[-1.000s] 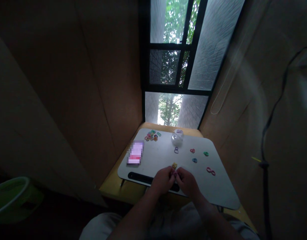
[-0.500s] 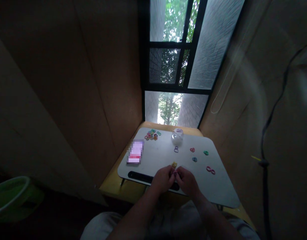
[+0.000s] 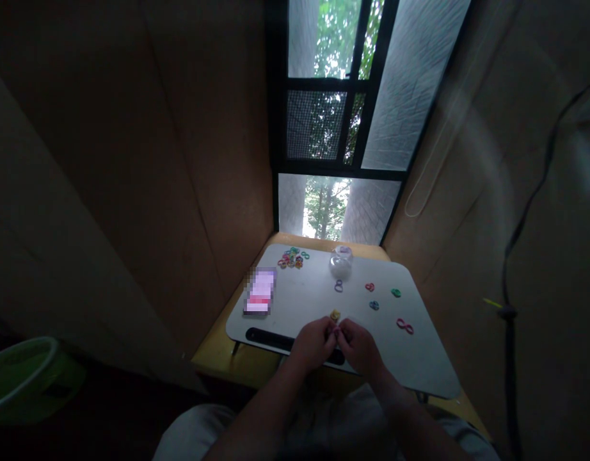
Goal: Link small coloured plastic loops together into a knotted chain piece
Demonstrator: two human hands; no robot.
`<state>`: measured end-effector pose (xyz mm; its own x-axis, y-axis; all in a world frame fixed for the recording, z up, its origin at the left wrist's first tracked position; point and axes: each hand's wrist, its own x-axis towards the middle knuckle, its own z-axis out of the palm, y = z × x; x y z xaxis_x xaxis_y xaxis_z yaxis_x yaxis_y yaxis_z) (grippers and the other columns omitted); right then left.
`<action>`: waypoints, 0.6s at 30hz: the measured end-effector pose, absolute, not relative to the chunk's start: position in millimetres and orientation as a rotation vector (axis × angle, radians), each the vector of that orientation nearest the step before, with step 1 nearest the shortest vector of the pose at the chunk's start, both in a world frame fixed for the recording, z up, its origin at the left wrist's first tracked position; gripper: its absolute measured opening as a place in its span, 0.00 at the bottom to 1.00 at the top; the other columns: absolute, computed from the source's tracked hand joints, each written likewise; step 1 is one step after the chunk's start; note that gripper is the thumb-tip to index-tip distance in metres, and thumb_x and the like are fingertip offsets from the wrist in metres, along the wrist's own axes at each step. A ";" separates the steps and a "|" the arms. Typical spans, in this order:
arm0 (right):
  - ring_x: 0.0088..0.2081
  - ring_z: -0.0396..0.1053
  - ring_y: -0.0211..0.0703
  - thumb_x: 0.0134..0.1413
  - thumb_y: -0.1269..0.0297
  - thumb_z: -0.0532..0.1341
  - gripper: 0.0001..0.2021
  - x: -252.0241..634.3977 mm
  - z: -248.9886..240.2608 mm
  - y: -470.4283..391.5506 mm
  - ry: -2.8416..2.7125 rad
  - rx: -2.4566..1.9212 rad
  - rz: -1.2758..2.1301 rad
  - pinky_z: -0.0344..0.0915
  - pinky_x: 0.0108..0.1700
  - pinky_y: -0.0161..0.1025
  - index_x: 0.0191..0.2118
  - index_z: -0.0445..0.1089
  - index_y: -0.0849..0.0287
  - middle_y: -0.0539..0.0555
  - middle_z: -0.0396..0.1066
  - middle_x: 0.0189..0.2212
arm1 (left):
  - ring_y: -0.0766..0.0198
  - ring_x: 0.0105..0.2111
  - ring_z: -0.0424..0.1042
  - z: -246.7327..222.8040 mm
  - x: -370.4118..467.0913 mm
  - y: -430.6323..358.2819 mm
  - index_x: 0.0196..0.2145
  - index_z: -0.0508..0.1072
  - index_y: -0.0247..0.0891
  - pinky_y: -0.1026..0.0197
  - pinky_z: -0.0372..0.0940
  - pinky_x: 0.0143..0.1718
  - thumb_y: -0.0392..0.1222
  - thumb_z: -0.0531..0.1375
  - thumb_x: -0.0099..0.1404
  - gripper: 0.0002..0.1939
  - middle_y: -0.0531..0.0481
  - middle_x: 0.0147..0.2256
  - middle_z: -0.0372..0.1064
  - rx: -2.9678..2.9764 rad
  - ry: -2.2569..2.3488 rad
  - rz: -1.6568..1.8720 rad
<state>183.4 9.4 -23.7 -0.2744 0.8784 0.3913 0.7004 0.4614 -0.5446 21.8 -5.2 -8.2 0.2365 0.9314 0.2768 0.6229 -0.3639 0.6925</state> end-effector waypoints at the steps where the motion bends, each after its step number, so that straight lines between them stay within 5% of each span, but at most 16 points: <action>1: 0.27 0.65 0.39 0.60 0.62 0.53 0.10 183.3 -23.9 9.3 -2.054 -1.307 0.347 0.56 0.31 0.34 0.29 0.64 0.56 0.50 0.68 0.24 | 0.65 0.31 0.69 -8.2 21.7 -5.3 0.36 0.70 0.39 0.64 0.58 0.33 0.40 0.54 0.66 0.06 0.52 0.32 0.71 2.074 1.420 0.938; 18: 0.27 0.64 0.39 0.59 0.63 0.54 0.08 185.3 -26.6 11.6 -2.063 -1.296 0.348 0.57 0.31 0.34 0.29 0.64 0.56 0.49 0.68 0.24 | 0.65 0.30 0.68 -7.4 21.8 -5.3 0.35 0.70 0.39 0.64 0.56 0.32 0.42 0.53 0.68 0.07 0.53 0.31 0.71 2.060 1.413 0.935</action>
